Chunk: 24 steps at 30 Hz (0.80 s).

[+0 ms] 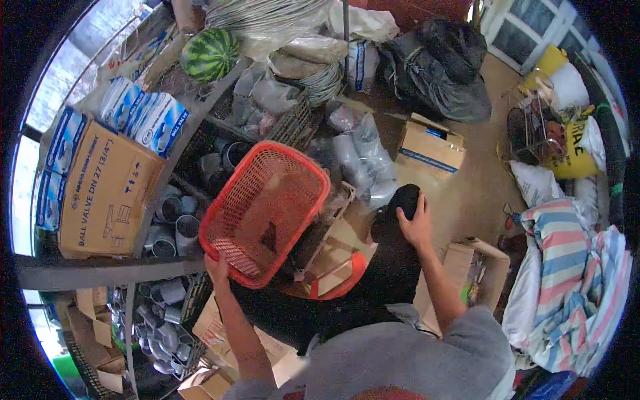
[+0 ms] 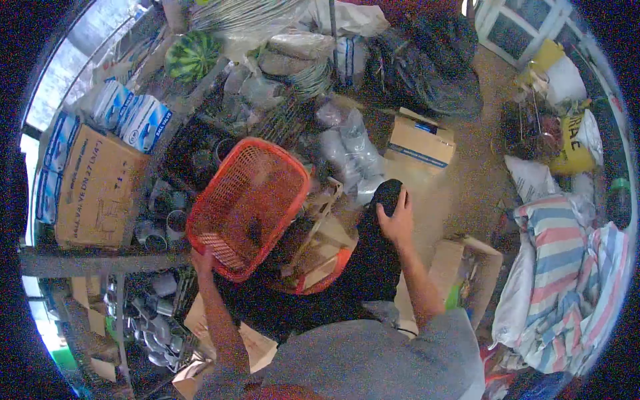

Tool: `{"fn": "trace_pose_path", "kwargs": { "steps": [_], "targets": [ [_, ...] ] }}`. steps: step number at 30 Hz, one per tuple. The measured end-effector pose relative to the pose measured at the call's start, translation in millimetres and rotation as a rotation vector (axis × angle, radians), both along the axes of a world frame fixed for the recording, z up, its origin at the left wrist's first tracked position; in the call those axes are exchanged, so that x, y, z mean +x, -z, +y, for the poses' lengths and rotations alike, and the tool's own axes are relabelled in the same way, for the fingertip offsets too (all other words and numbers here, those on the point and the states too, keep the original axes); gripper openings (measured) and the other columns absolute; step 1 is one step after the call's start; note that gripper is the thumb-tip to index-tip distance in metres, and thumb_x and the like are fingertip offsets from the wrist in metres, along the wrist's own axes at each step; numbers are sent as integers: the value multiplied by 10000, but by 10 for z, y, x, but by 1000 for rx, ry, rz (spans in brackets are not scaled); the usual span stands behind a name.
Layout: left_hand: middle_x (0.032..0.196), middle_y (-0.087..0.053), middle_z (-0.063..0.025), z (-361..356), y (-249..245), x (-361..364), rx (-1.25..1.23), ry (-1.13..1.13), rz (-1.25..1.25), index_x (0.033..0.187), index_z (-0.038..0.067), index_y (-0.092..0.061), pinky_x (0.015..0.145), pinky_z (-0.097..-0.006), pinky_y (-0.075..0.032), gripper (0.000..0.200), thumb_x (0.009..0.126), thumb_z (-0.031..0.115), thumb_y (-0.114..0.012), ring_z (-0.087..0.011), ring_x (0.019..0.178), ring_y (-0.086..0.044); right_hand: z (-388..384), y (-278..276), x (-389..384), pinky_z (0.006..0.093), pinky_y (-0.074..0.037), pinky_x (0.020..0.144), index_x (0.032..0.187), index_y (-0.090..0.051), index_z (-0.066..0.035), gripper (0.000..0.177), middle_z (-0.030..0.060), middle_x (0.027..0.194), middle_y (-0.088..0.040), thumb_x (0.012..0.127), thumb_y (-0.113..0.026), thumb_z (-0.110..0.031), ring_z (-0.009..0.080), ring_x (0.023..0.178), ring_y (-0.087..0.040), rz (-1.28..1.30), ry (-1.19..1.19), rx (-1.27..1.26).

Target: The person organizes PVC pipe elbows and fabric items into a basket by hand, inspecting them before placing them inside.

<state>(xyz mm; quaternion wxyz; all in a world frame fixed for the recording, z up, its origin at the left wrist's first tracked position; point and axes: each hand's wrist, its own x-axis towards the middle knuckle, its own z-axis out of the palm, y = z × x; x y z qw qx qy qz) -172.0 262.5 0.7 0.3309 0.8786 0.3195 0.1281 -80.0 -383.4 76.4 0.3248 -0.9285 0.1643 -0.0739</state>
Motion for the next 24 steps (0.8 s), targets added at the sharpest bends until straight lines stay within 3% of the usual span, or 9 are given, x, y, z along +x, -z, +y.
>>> {"fn": "trace_pose_path", "kwargs": {
  "steps": [1,4,5,8,11,15,18,21,24],
  "targets": [
    [1229,-640,-261,-33,32,41,320,-27,199,1438,-6,-387,945,-481,-505,717,876,348,-656,-406,1090,-649,42,-35,30,504,-431,1065,1544,-253,-46,936,318,1467,-376,827,-729,-413,481,1302,-456,4,19,6],
    [1218,-622,-317,-519,-234,87,318,11,276,1499,-16,-264,982,-524,-475,888,856,483,-619,-462,1130,-614,115,-99,82,517,-448,1039,1554,-219,-73,962,309,1473,-361,818,-730,-423,489,1277,-478,-4,-44,-28],
    [1215,-624,-318,-896,-686,202,221,-90,512,1504,-17,-244,984,-528,-473,919,849,513,-610,-459,1127,-615,164,-164,94,519,-450,1035,1559,-211,-89,970,312,1473,-361,814,-730,-433,490,1279,-476,31,-30,-16],
    [1187,-639,-310,-876,-467,240,345,-76,684,1480,-4,-298,951,-536,-491,899,830,519,-633,-465,1106,-622,283,-195,107,512,-460,1022,1555,-235,-107,948,284,1443,-399,816,-728,-439,471,1266,-489,71,3,-32],
    [1163,-649,-312,-724,-254,240,319,-38,487,1449,0,-363,939,-518,-500,870,819,521,-662,-458,1094,-630,277,-180,112,507,-471,1006,1550,-264,-127,916,250,1423,-432,822,-726,-437,455,1244,-507,74,20,-51],
    [1181,-650,-295,-754,-560,157,300,-32,497,1357,-4,-505,942,-493,-500,740,837,495,-675,-447,1096,-632,171,-199,78,522,-447,1037,1559,-245,-130,954,310,1463,-385,801,-726,-455,492,1278,-472,80,9,22],
    [1196,-658,-260,-732,-754,39,120,30,402,1205,-9,-628,933,-484,-503,578,850,443,-686,-441,1091,-635,131,-263,31,521,-445,1036,1550,-273,-116,933,308,1440,-409,802,-733,-431,490,1267,-477,48,32,35],
    [1152,-677,-224,-686,-578,-305,213,-125,207,1070,-22,-678,924,-482,-500,471,848,393,-695,-427,1064,-636,69,-187,15,510,-448,1035,1543,-287,-93,920,303,1407,-440,802,-746,-388,481,1247,-497,-28,5,44],
    [1104,-680,-208,-694,-325,-529,391,13,48,1051,-7,-683,928,-481,-487,430,839,367,-700,-411,1045,-627,91,-174,45,495,-430,1062,1539,-294,-84,918,306,1397,-447,803,-755,-379,465,1274,-481,-25,-14,85]
  ]
}}
